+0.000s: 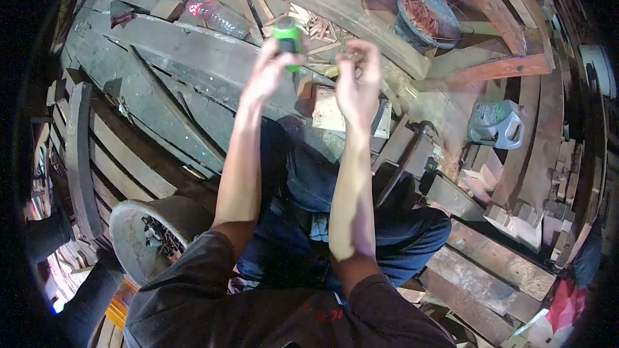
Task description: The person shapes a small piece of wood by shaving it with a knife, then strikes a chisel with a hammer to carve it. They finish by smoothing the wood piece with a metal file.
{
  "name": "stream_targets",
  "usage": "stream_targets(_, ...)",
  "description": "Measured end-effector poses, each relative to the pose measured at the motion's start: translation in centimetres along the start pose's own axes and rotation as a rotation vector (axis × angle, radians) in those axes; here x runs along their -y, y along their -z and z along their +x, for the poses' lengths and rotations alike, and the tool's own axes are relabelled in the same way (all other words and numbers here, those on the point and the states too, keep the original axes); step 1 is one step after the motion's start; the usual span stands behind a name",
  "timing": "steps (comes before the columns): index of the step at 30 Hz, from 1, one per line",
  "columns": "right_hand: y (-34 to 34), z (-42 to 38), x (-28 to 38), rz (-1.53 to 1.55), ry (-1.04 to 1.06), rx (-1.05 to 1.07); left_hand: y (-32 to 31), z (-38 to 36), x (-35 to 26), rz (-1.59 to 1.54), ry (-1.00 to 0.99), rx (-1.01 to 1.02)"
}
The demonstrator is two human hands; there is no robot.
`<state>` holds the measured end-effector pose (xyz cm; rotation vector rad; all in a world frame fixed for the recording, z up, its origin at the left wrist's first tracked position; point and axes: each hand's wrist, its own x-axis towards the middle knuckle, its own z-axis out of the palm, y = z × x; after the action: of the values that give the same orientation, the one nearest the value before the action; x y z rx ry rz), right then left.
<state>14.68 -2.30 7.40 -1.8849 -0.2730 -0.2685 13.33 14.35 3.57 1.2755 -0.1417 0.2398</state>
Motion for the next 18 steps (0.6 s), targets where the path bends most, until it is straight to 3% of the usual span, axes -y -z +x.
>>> stream_targets(1, -0.2, -0.2, -1.4, -0.126, -0.100, 0.014, 0.6, -0.3, -0.4, -0.078, 0.076, -0.119)
stream_targets(3, -1.6, -1.1, -4.1, -0.471, -0.312, 0.291, 2.4, 0.0, -0.1, -0.124, -0.019, -0.145)
stream_targets(5, -3.7, -2.4, -5.6, -0.649, -0.303, 0.497, 4.0, 0.3, 0.4, -0.022, -0.059, -0.210)
stream_targets(9, -7.4, -6.0, -7.4, -1.050, -0.094, 0.344, 4.9, 0.0, -0.2, 0.056, -0.045, -0.309)
stream_targets(14, -8.6, -7.2, -7.8, -1.131, -0.044, 0.279, 4.8, -0.1, -1.0, -0.054, -0.018, -0.367)
stream_targets(18, -8.4, -6.8, -7.7, -0.992, -0.087, 0.255, 4.9, 0.0, -1.2, -0.042, -0.011, -0.341)
